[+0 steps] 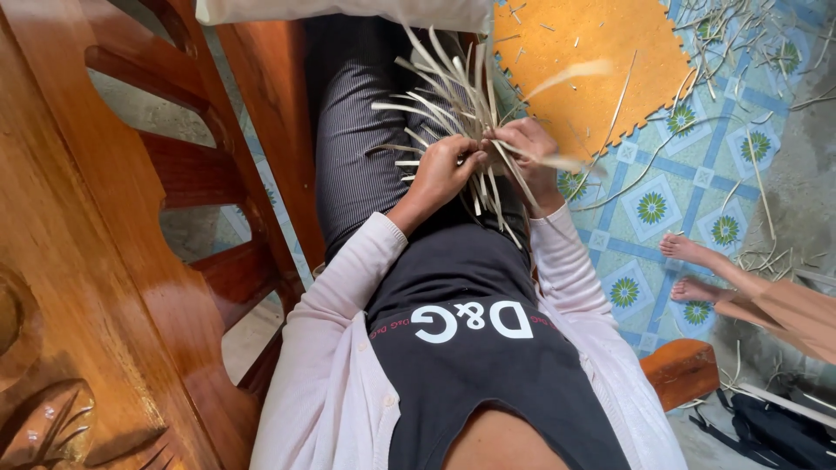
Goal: Weaving thin fiber strips together to create a small container or basket
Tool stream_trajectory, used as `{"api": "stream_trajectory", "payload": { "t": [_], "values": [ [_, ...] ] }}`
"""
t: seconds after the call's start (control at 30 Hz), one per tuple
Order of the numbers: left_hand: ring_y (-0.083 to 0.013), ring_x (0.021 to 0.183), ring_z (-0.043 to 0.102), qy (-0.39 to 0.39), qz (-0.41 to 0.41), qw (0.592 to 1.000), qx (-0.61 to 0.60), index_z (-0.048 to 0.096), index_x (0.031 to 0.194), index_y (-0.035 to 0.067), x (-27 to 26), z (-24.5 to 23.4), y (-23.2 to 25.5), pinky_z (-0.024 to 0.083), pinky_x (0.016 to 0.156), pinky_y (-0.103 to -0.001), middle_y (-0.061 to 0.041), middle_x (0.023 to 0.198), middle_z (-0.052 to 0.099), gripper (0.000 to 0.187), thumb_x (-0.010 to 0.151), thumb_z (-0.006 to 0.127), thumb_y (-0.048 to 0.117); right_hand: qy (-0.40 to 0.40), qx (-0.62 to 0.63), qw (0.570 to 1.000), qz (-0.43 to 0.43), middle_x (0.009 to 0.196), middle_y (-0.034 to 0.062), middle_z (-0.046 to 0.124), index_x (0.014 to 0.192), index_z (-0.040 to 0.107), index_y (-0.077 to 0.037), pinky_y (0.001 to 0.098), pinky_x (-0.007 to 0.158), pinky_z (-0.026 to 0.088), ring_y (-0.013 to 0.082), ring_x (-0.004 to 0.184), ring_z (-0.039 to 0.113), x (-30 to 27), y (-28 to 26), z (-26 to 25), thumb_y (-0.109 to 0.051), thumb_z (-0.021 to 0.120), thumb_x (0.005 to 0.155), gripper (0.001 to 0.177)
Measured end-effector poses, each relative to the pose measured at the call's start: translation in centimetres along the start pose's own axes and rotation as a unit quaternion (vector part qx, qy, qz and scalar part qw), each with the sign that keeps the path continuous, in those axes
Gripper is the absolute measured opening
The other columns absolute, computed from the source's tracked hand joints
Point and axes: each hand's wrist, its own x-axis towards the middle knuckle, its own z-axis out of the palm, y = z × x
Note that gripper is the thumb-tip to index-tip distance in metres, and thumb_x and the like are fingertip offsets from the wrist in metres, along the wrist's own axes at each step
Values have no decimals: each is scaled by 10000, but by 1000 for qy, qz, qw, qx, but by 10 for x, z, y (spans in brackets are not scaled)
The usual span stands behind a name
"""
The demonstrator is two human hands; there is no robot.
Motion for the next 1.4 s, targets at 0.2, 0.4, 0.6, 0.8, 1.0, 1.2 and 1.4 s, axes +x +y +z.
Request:
{"api": "stream_trajectory", "payload": {
  "t": [0.2, 0.4, 0.6, 0.8, 1.0, 1.2, 1.4],
  "values": [
    [-370, 873, 729, 46, -21, 998, -33, 697, 1020, 148, -2, -10, 12, 559, 746, -506, -99, 842, 748, 228, 867, 777, 297, -29, 50, 992, 108, 745, 159, 631, 986, 793, -31, 411, 714, 531, 348, 748, 639, 8, -9, -5, -85, 844, 941, 86],
    [-362, 873, 727, 90, 37, 995, -7, 713, 960, 165, -1, -14, 22, 597, 755, -466, -99, 840, 746, 125, 871, 774, 228, -34, 46, 995, 78, 890, 125, 647, 984, 762, -43, 408, 765, 521, 335, 837, 616, 6, -5, -3, -48, 796, 960, 43],
    [-265, 837, 747, 52, -40, 991, -118, 758, 903, 213, 1, -11, 14, 572, 758, -415, -38, 798, 759, 71, 887, 737, 278, -57, 77, 994, 51, 999, 133, 682, 979, 787, -82, 455, 850, 518, 375, 934, 631, -7, -2, -13, -27, 823, 895, 107],
    [-347, 913, 728, 5, -168, 985, -39, 800, 814, 277, 1, -4, 11, 556, 792, -473, -25, 815, 775, 180, 842, 723, 437, -90, 62, 994, -2, 1059, 63, 722, 964, 813, -135, 432, 925, 490, 306, 1043, 635, -15, -6, -23, -52, 810, 895, 109],
    [-434, 928, 701, 28, -97, 995, -21, 771, 858, 194, 1, -7, 20, 542, 765, -558, -105, 890, 753, 168, 835, 728, 354, -20, 69, 995, 64, 947, 71, 738, 1013, 841, -138, 394, 781, 562, 300, 829, 683, 5, -18, -18, -14, 838, 901, 168],
    [-389, 956, 707, 29, -137, 990, -19, 784, 883, 233, 1, -9, 26, 546, 769, -534, -63, 883, 761, 186, 807, 765, 402, 45, 146, 961, 231, 849, 93, 684, 988, 756, -34, 354, 714, 573, 208, 760, 668, 6, -12, -10, -21, 910, 858, 203],
    [-328, 880, 745, 39, -186, 980, -62, 809, 848, 233, -2, -4, 16, 556, 785, -476, -26, 824, 766, 185, 785, 777, 405, -24, 165, 974, 154, 927, 90, 678, 947, 811, -81, 369, 793, 528, 235, 823, 651, -2, -16, -28, -104, 895, 902, 99]
  ]
}}
